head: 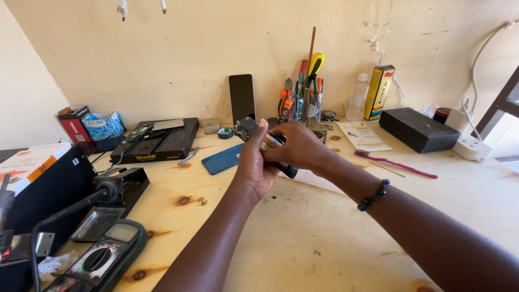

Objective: Reassembling the internal components and back cover of a smartphone on a repair bench

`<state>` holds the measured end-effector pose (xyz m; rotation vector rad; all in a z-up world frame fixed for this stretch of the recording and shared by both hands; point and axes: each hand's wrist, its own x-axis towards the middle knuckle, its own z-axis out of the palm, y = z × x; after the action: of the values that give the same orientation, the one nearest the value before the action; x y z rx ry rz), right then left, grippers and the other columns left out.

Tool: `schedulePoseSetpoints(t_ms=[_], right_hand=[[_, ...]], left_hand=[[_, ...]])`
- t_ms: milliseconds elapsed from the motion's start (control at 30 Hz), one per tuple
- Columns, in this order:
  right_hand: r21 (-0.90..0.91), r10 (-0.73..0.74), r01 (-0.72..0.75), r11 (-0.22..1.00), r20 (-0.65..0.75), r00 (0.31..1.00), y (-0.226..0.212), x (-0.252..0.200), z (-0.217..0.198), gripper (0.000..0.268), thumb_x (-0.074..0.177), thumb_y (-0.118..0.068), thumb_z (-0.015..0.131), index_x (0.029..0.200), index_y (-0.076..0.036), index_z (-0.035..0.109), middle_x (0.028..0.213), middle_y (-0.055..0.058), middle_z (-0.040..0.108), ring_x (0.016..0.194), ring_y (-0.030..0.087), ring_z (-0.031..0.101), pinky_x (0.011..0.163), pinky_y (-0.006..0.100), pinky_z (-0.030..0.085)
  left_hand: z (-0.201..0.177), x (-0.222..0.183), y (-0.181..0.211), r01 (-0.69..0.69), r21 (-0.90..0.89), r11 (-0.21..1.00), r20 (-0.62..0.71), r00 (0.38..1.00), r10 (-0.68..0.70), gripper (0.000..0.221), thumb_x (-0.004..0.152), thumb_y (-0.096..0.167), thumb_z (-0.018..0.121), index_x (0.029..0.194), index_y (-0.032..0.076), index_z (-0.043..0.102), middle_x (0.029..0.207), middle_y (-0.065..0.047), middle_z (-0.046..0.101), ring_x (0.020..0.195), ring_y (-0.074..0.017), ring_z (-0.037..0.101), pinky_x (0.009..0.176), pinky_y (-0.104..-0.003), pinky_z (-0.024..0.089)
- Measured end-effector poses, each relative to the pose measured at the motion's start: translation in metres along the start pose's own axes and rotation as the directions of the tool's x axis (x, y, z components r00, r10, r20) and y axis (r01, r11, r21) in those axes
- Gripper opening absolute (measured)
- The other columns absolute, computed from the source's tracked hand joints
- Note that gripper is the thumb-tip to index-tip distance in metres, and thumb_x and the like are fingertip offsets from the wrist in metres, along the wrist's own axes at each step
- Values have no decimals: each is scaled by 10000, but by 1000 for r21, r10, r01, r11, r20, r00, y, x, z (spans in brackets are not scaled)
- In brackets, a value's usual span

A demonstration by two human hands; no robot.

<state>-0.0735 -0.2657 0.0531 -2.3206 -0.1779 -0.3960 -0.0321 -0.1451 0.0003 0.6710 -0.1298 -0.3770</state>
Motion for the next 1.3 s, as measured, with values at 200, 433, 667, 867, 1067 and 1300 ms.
schedulePoseSetpoints(t_ms=[200, 433, 667, 867, 1067, 1300], right_hand=[[289, 68, -84, 954, 64, 996, -31, -15, -11, 619, 846, -429, 915, 1314, -67, 733, 1092, 177, 672, 1029, 321, 663, 913, 433, 546], [473, 201, -201, 858, 51, 978, 19, -21, -12, 260, 995, -309, 695, 937, -57, 712, 626, 114, 590, 581, 211, 594, 591, 317, 414], [443, 139, -161, 882, 84, 987, 50, -23, 17, 275, 947, -213, 866, 847, 15, 751, 656, 90, 560, 595, 156, 507, 550, 277, 414], [658, 97, -186, 730, 169, 981, 42, -26, 17, 432, 924, 41, 780, 1307, 167, 623, 829, 177, 647, 680, 236, 713, 601, 340, 654], [751, 96, -144, 645, 107, 990, 47, -29, 21, 559, 916, 65, 785, 1407, 69, 518, 878, 213, 653, 726, 291, 734, 602, 373, 663], [811, 132, -151, 564, 92, 987, 38, -35, 35, 474, 946, 60, 745, 1384, 9, 571, 928, 206, 634, 768, 280, 727, 632, 365, 665]], left_hand=[[-6, -21, 17, -36, -170, 985, -145, 989, 11, 683, 939, 497, 784, 1409, 43, 585, 1314, -149, 712, 1177, -373, 716, 1069, -586, 573], [-35, -4, 32, -116, -117, 986, -64, 992, 109, 606, 929, 633, 736, 1214, 103, 662, 1175, -189, 761, 1124, -407, 748, 979, -648, 599], [-44, -9, 41, -205, -125, 971, -61, 978, 199, 564, 969, 615, 689, 1208, 104, 692, 1137, -200, 778, 1082, -411, 773, 981, -603, 610], [-42, -14, 45, -252, -145, 957, -66, 967, 245, 495, 1005, 551, 672, 1181, 90, 697, 1116, -219, 775, 1046, -408, 782, 985, -580, 624], [-42, -12, 45, -298, -141, 944, -77, 954, 289, 493, 999, 557, 682, 1160, 91, 705, 1101, -220, 782, 1023, -402, 792, 991, -579, 631], [-36, -18, 45, -307, -142, 941, -61, 952, 301, 495, 1005, 560, 664, 1164, 94, 711, 1091, -212, 792, 1011, -387, 798, 998, -570, 638]])
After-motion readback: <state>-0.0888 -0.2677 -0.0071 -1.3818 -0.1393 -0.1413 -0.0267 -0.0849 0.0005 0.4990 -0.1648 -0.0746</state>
